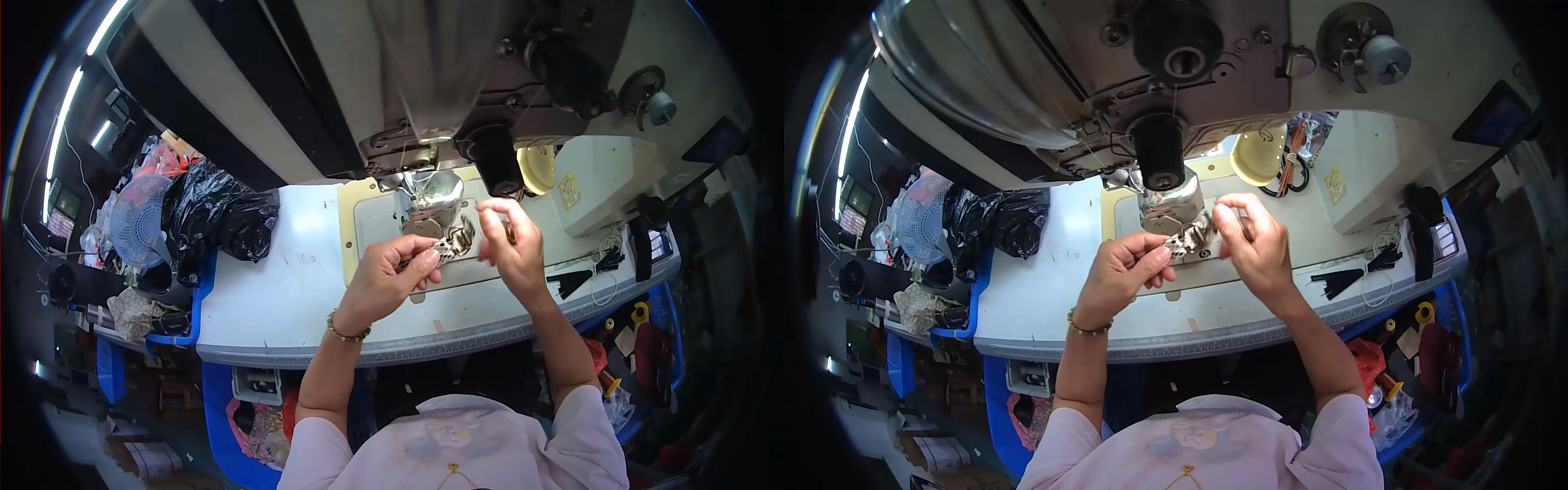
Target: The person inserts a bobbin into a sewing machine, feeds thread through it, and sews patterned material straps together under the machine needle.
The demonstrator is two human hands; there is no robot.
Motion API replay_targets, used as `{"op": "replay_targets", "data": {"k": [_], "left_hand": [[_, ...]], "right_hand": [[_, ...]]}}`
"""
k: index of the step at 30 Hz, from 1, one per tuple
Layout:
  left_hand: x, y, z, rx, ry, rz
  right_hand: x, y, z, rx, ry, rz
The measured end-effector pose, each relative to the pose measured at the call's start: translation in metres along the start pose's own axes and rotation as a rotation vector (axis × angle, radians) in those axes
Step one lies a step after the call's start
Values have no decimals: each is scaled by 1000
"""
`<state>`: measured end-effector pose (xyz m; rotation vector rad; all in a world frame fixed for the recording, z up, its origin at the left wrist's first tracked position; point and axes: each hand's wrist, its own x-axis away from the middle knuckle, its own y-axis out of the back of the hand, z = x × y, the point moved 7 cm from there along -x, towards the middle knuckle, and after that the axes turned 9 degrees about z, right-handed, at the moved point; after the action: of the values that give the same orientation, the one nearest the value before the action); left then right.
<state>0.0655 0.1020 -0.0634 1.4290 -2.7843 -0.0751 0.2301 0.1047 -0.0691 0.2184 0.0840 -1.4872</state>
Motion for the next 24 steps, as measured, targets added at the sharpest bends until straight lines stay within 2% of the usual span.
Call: {"op": "replay_targets", "data": {"k": [1, 3, 5, 8, 10, 15, 17, 19, 21, 22, 24], "left_hand": [[2, 2, -3, 10, 13, 42], [3, 6, -10, 30, 16, 60], [3, 5, -9, 60, 82, 121], [2, 7, -7, 144, 67, 140], [1, 11, 0, 197, 54, 145], [-1, 10, -1, 280, 46, 168], [-2, 16, -1, 192, 66, 132], [-4, 18, -3, 182, 72, 120], [-6, 22, -8, 169, 74, 109], [-6, 26, -10, 139, 82, 104], [-10, 30, -18, 102, 87, 99]], "right_hand": [[2, 2, -1, 2, 4, 6], [20, -8, 41, 534, 664, -5], [23, -18, 47, 505, 797, 84], [21, -21, 49, 384, 817, 163], [19, -17, 46, 205, 691, 223], [20, -21, 42, 178, 705, 243], [22, -21, 55, 490, 818, 138], [19, -20, 58, 560, 782, 145], [21, -28, 67, 779, 884, 184], [20, -28, 70, 812, 949, 174], [14, -29, 79, 821, 952, 181]]}}
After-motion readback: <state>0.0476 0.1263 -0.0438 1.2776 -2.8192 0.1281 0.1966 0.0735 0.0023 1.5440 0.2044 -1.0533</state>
